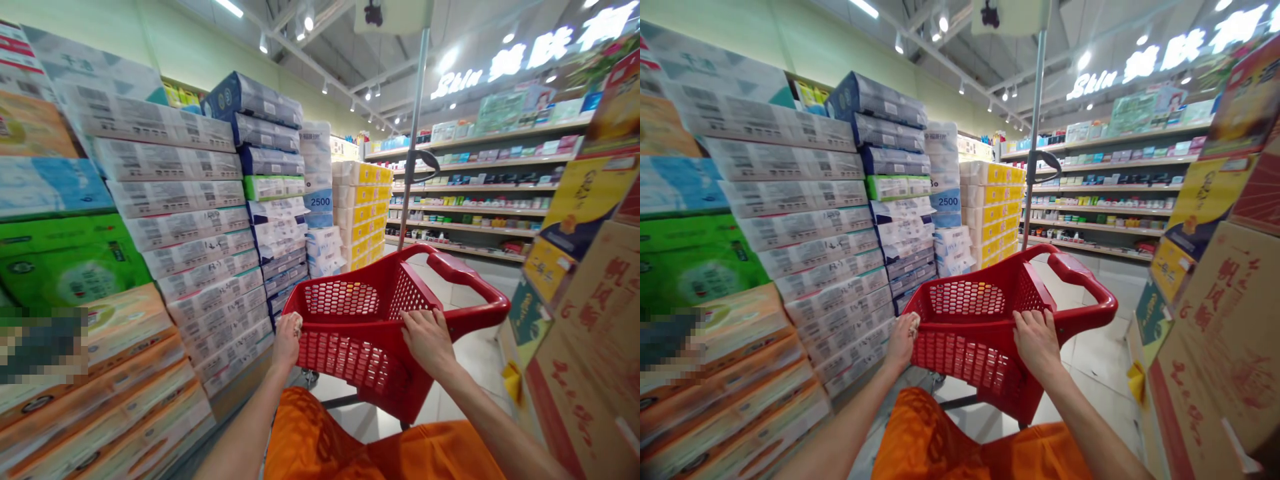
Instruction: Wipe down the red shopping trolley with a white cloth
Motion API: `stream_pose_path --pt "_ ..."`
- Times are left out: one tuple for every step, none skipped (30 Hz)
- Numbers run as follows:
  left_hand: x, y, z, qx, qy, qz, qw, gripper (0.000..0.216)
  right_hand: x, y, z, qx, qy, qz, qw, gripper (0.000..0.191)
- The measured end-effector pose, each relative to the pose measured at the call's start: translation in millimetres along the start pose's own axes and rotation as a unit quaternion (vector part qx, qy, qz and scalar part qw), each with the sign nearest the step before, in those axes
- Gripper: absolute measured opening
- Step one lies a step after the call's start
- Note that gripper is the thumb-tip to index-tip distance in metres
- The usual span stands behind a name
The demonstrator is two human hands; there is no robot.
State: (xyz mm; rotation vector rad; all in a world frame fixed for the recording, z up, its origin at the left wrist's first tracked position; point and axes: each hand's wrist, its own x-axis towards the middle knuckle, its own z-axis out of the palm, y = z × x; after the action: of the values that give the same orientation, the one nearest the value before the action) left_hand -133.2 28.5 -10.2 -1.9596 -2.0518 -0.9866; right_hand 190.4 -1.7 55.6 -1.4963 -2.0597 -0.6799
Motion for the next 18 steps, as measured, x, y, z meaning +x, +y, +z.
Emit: stream_pose_path --pt "-0.5 9.7 3.5 -0.005 -0.01 0.028 1.0 0.04 0.4 -1.5 -0.4 -0.001 0.0 0.004 1.0 0.028" --pt "-1.2 22.5 7.5 -0.012 -0.026 0.065 0.997 0.04 1.0 -2.4 -1.0 -0.003 -0.002 0.007 1.0 0.028" --pt "-2.0 35.5 11.2 -0.022 -0.042 0.105 0.993 0.041 1.8 -2.3 -1.8 -0.003 -0.006 0.007 1.0 0.028" --pt "-2.8 45.8 14.1 -0.033 -0.059 0.143 0.987 0.042 2.7 -1.2 -2.8 -0.001 -0.011 0.006 1.0 0.028" --pt "-3.3 51.4 15.9 -0.041 -0.073 0.171 0.982 0.043 3.6 1.2 -4.0 0.0 -0.015 0.006 1.0 0.028" --pt "-3.4 51.3 16.6 -0.045 -0.078 0.181 0.979 0.044 4.3 4.7 -5.4 -0.001 -0.017 0.009 1.0 0.028" --pt "-2.9 45.5 16.7 -0.044 -0.071 0.171 0.982 0.044 4.8 9.1 -7.0 -0.005 -0.013 0.02 1.0 0.028" --pt "-1.7 35.6 16.5 -0.042 -0.052 0.144 0.987 0.043 4.8 13.9 -8.6 -0.013 -0.005 0.036 0.999 0.029" --pt "0.0 23.9 16.7 -0.039 -0.025 0.106 0.993 0.043 4.4 18.7 -10.1 -0.022 0.004 0.051 0.998 0.029" --pt "2.0 13.2 17.8 -0.039 0.004 0.071 0.997 0.042 3.6 22.8 -11.5 -0.031 0.011 0.061 0.998 0.03" --pt "3.9 6.3 19.9 -0.043 0.031 0.05 0.997 0.041 2.5 26.1 -12.5 -0.038 0.014 0.066 0.997 0.031" --pt "5.4 5.1 23.1 -0.051 0.05 0.048 0.996 0.039 1.4 28.1 -13.2 -0.04 0.013 0.066 0.997 0.031" --pt "6.2 10.8 27.3 -0.063 0.057 0.067 0.994 0.038 0.4 29.0 -13.6 -0.041 0.011 0.062 0.997 0.031" --pt "6.1 22.9 32.3 -0.077 0.055 0.102 0.99 0.038 -0.4 29.0 -13.8 -0.041 0.011 0.061 0.997 0.031" --pt "5.2 40.0 37.5 -0.091 0.046 0.144 0.984 0.037 -0.9 28.4 -13.9 -0.042 0.012 0.062 0.997 0.031" --pt "3.7 59.6 42.6 -0.105 0.031 0.188 0.976 0.038 -1.1 27.8 -14.0 -0.043 0.013 0.064 0.997 0.031" --pt "1.8 78.7 47.0 -0.117 0.016 0.224 0.967 0.039 -1.1 27.6 -14.2 -0.043 0.014 0.063 0.997 0.031" --pt "0.0 94.4 50.3 -0.125 0.004 0.249 0.96 0.04 -0.9 28.2 -14.5 -0.041 0.013 0.059 0.997 0.031"
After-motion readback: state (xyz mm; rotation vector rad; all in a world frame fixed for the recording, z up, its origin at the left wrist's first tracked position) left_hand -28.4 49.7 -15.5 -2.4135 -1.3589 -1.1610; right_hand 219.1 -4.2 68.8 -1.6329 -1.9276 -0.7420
